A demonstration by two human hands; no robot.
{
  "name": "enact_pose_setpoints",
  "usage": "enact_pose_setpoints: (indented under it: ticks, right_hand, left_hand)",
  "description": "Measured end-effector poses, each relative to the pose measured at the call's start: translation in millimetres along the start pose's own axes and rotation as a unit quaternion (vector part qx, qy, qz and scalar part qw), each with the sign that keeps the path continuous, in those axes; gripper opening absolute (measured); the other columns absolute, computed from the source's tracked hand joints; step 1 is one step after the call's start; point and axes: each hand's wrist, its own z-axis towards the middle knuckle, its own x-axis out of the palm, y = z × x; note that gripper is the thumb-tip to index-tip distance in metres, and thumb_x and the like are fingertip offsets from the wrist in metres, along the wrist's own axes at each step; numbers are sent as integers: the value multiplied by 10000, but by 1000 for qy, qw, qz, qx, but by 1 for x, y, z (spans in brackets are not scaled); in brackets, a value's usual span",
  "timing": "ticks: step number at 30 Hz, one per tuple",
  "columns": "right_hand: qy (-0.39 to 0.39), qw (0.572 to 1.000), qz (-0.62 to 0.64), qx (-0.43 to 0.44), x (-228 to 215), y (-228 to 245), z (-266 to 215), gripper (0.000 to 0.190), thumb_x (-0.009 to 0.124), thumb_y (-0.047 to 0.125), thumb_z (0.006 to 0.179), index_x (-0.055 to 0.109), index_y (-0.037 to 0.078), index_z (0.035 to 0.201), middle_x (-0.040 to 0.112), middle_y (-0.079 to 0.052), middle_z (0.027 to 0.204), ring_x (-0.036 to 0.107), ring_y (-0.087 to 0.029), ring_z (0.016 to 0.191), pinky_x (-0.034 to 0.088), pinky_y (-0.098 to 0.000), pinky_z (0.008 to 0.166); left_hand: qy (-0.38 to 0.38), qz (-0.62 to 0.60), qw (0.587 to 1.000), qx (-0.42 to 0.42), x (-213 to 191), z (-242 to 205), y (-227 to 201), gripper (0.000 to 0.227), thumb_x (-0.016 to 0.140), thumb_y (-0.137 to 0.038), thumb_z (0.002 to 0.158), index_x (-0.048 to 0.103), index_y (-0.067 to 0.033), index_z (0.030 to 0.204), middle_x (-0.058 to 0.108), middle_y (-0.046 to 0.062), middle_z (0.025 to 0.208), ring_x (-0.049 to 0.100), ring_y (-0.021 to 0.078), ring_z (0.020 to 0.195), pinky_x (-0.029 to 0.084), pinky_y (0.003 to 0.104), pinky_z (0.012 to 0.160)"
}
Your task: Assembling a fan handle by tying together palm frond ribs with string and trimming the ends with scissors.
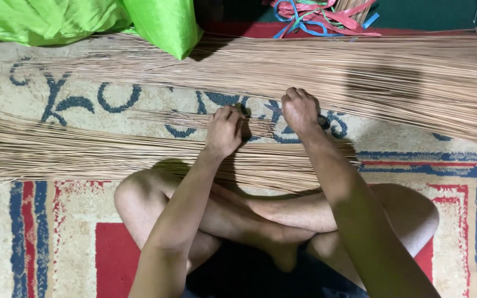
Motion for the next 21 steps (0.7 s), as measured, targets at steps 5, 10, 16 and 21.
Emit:
enact_pose_setpoints:
  ticks: [5,10,16,21]
  right_hand:
    - [-7,1000,3,0,-18,-3,4,103,719,190,738,631,142,716,583,-35,810,629,-246,836,490,-358,710]
    - [19,999,51,0,-62,-4,-1,99,711,122,836,650,107,759,568,-27,759,640,-256,831,437,-355,736]
    - [79,973,216,4,-123,12,-22,106,700,185,902,646,128,973,633,-34,881,658,-262,936,457,-393,847]
    - [83,939,328,57,-176,28,-32,125,698,151,947,733,38,988,670,-128,896,684,-359,893,534,-394,766]
  left_hand:
    - [-24,11,999,33,-18,1,-13,73,660,-204,940,689,-200,1007,561,-12,1098,583,243,1118,466,418,938]
    - [-38,32,995,89,-23,5,-38,89,658,-206,952,697,-176,1026,551,-7,1110,554,245,1157,417,414,991]
    - [-79,129,973,177,-35,0,-92,302,642,-183,939,609,-126,1233,565,60,1204,507,269,1271,328,483,1099]
    - [17,174,971,162,-31,-11,-104,167,650,-127,878,703,-175,1030,745,26,1047,707,215,1012,357,489,1096]
